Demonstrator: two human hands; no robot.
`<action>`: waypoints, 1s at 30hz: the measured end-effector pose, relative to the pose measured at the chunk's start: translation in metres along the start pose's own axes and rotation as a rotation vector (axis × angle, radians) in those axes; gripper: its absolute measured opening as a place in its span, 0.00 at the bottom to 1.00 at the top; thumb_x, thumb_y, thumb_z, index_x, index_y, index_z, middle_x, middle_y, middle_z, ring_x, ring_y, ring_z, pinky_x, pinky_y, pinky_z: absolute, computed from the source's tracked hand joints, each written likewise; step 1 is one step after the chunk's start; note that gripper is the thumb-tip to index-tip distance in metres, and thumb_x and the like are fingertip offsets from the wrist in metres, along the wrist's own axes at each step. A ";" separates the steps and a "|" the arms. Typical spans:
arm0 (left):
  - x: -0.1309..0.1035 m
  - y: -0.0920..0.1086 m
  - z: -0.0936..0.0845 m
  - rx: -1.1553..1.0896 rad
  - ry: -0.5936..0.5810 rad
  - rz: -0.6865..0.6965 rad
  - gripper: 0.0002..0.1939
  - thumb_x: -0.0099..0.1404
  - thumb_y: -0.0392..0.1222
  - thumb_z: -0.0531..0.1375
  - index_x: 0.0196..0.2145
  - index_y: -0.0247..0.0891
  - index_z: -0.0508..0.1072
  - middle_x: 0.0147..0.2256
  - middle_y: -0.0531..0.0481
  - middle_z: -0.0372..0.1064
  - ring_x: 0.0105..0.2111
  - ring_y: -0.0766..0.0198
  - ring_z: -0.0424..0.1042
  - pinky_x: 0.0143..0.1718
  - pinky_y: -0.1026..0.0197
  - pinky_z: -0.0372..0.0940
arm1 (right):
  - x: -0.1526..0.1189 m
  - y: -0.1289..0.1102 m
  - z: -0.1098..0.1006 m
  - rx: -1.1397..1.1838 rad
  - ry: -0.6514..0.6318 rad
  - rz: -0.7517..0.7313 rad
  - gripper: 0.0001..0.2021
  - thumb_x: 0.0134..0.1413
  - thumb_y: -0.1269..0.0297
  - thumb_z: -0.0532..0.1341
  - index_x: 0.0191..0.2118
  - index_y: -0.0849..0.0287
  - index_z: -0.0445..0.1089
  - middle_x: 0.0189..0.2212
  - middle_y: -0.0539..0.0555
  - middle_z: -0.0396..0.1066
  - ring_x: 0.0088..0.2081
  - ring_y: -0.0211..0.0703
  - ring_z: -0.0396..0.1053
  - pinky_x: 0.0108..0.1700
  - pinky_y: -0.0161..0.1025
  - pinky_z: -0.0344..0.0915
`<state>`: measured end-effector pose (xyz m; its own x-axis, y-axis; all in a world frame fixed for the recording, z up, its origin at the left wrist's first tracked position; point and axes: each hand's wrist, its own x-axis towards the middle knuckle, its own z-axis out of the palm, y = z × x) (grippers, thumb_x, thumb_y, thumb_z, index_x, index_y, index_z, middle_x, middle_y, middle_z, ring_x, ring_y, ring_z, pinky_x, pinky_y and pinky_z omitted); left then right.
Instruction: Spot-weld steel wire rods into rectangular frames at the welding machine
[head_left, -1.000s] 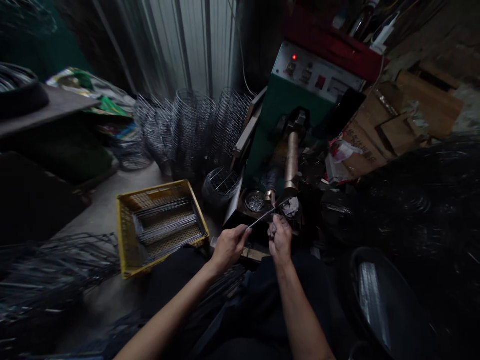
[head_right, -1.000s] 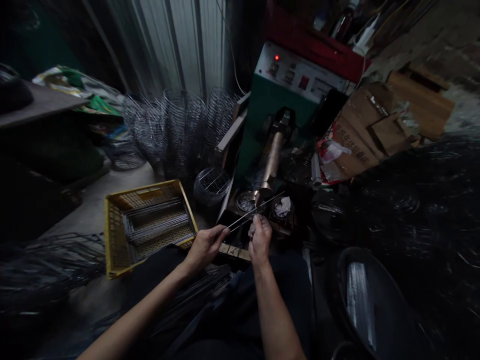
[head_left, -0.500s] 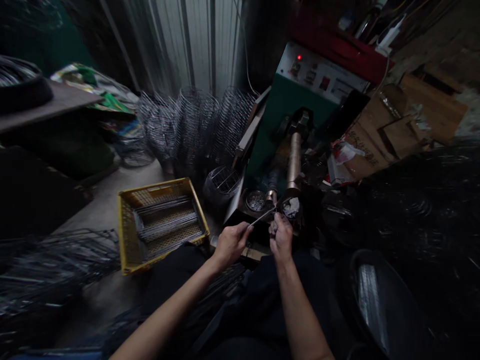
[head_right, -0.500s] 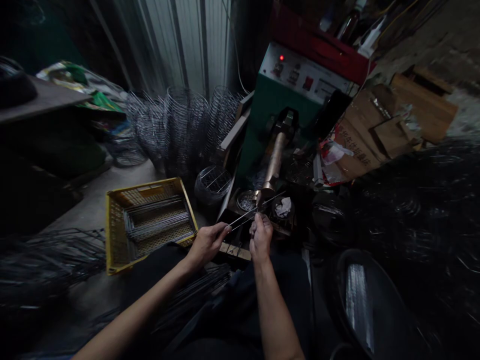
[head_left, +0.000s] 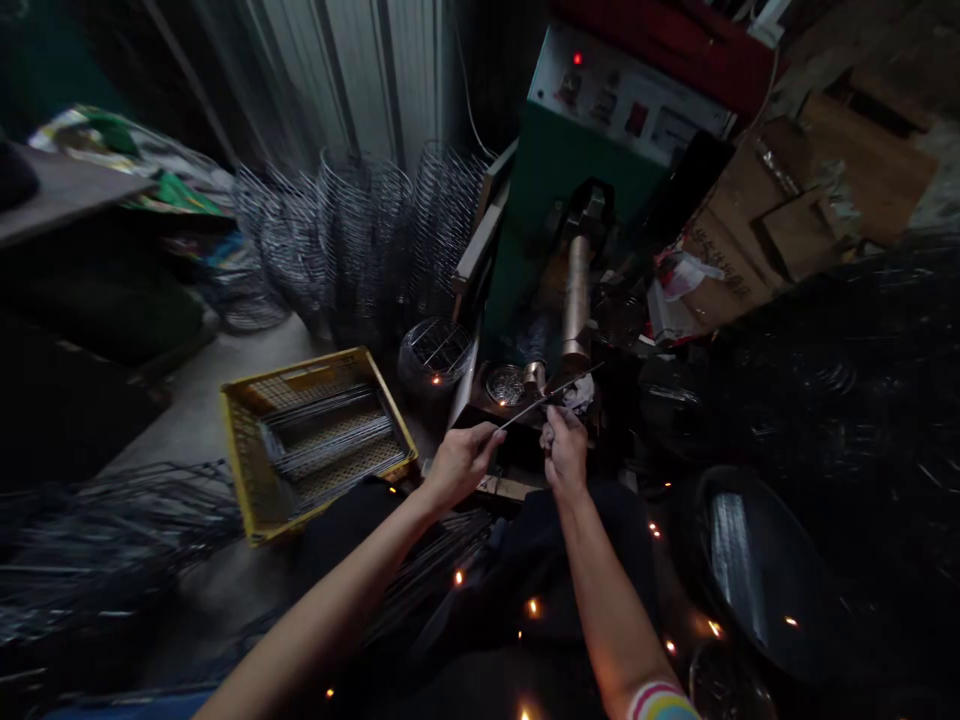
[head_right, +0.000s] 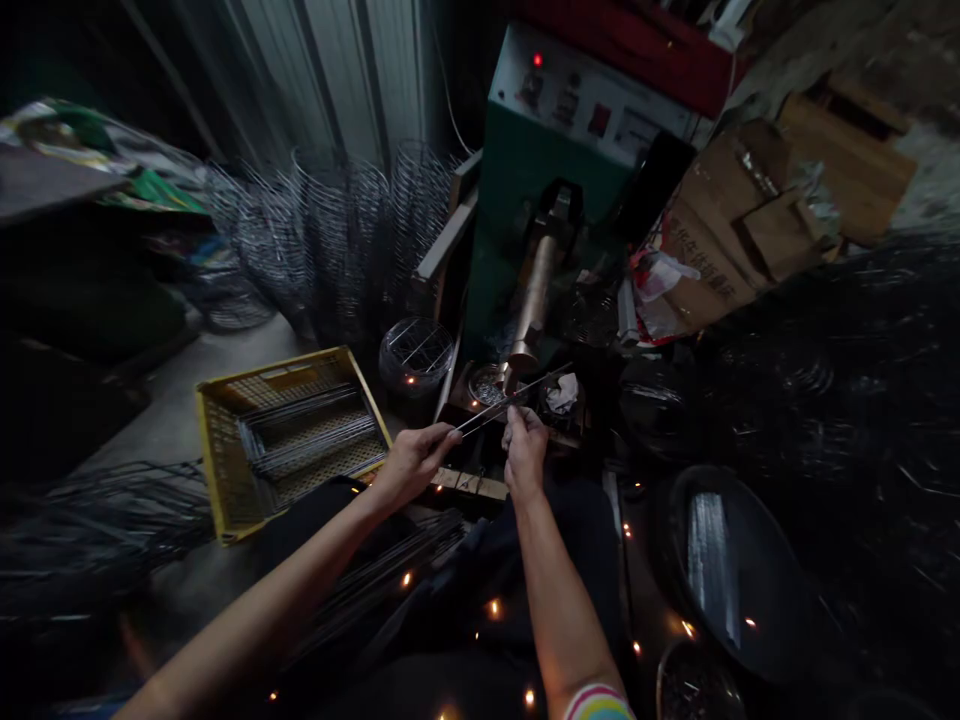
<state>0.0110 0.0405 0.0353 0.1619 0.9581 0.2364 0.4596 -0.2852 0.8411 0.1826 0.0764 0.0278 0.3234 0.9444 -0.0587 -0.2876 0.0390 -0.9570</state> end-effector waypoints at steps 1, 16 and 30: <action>0.004 0.000 0.001 -0.006 -0.003 0.009 0.19 0.70 0.47 0.51 0.27 0.35 0.72 0.20 0.56 0.55 0.22 0.69 0.54 0.24 0.66 0.50 | 0.003 -0.001 -0.002 -0.011 0.009 -0.011 0.17 0.41 0.52 0.69 0.29 0.59 0.66 0.13 0.40 0.53 0.15 0.30 0.46 0.17 0.29 0.43; 0.033 -0.008 -0.015 0.067 -0.031 0.027 0.19 0.67 0.49 0.53 0.23 0.36 0.70 0.18 0.57 0.52 0.20 0.69 0.52 0.24 0.65 0.47 | 0.013 -0.002 -0.010 -0.035 0.012 -0.058 0.14 0.41 0.56 0.69 0.28 0.59 0.66 0.13 0.40 0.54 0.14 0.29 0.48 0.16 0.27 0.44; -0.009 0.003 -0.006 0.087 0.091 0.080 0.15 0.67 0.47 0.53 0.34 0.36 0.76 0.20 0.53 0.66 0.18 0.69 0.61 0.23 0.66 0.54 | -0.046 -0.016 -0.074 -0.589 -0.143 -0.165 0.18 0.61 0.47 0.59 0.29 0.58 0.69 0.18 0.47 0.65 0.21 0.38 0.62 0.25 0.33 0.59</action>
<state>0.0057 0.0309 0.0380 0.1232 0.9298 0.3469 0.5227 -0.3580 0.7737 0.2391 0.0078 0.0249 0.1858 0.9772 0.1027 0.3143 0.0399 -0.9485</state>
